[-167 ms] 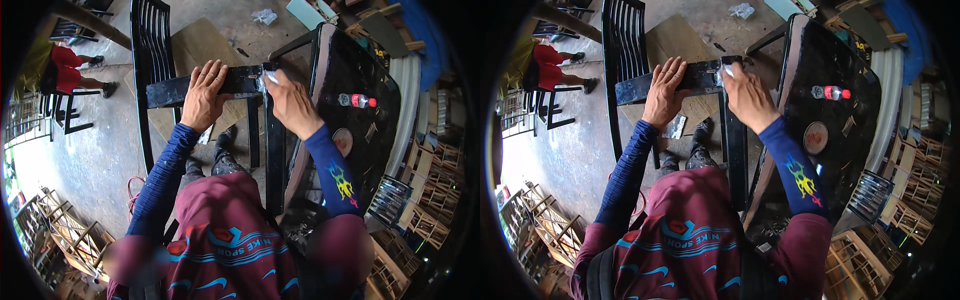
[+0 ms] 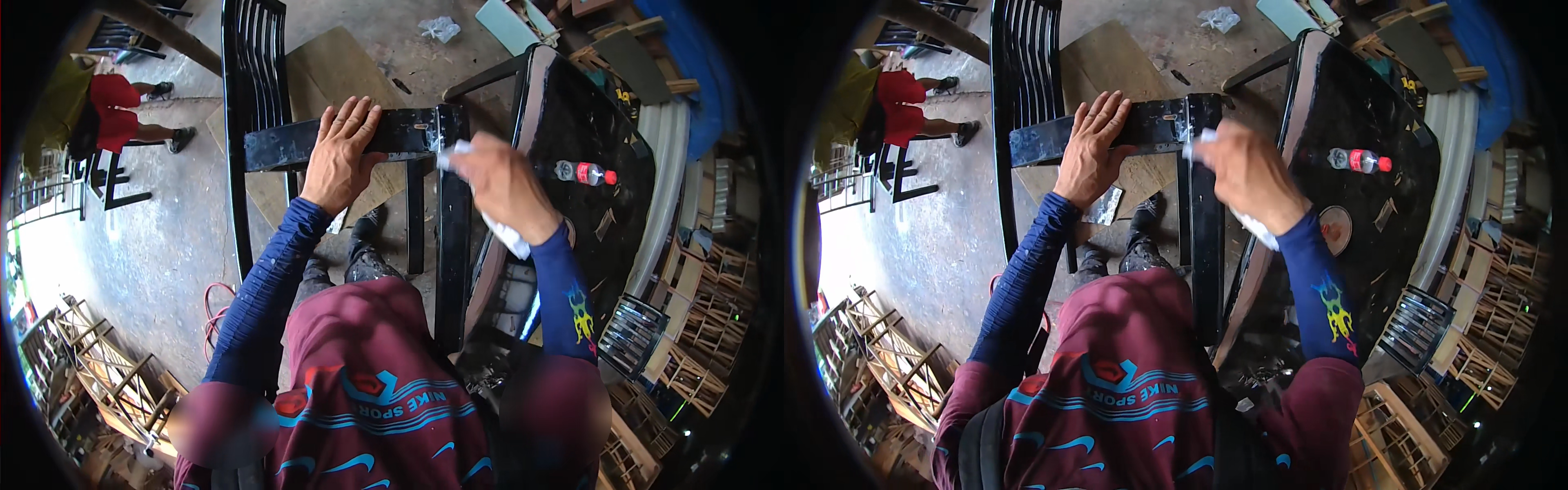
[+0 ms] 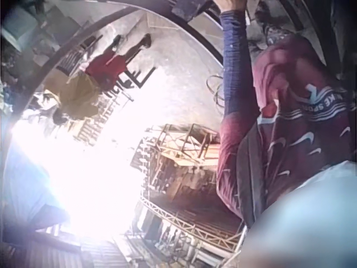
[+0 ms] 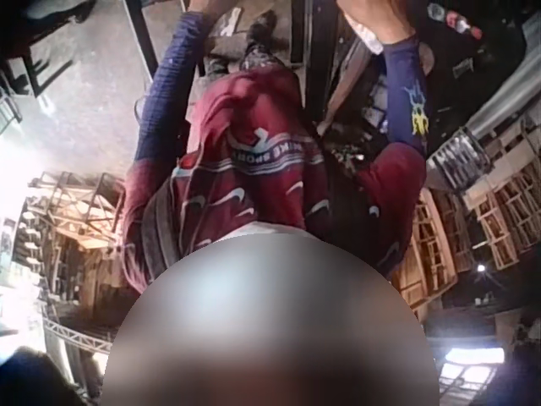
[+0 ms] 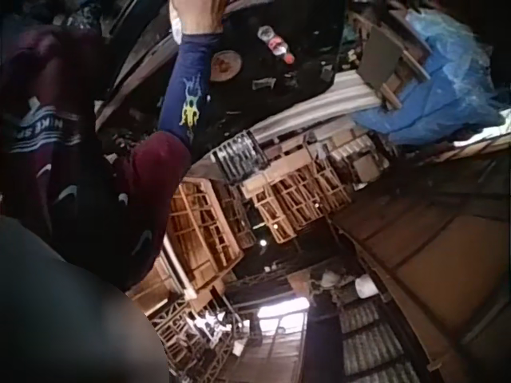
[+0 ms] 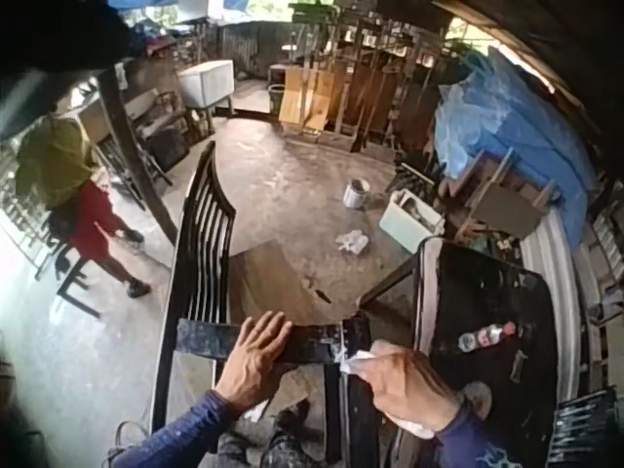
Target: Applying glue and wiping off excess while repairing a wooden chair.
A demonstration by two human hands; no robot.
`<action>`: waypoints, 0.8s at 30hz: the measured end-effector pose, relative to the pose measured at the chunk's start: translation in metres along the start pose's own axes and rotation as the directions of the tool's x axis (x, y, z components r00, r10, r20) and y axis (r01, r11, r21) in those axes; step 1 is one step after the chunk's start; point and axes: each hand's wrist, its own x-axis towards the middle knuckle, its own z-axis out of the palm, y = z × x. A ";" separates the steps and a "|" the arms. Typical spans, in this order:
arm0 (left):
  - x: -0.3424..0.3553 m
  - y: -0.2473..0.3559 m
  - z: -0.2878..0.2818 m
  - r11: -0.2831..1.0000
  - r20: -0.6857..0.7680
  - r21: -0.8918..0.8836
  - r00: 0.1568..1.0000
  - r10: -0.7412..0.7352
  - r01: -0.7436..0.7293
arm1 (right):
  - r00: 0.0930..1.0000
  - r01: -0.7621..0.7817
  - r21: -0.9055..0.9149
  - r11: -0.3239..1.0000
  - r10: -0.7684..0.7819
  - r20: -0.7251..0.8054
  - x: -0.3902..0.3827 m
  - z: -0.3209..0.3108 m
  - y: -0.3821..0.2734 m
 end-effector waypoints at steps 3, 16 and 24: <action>0.003 -0.001 0.002 0.999 -0.017 -0.017 0.999 0.038 -0.039 | 0.944 0.013 -0.073 0.997 -0.037 -0.327 0.030 0.007 0.010; 0.010 -0.119 -0.104 0.849 -0.166 -0.526 0.975 -0.150 0.042 | 0.580 -0.041 0.996 0.073 0.814 -0.036 -0.009 0.193 -0.115; -0.114 -0.196 -0.127 0.987 -0.107 -0.136 0.990 -0.096 0.081 | 0.621 -0.031 0.998 0.052 0.783 -0.022 0.052 0.351 -0.156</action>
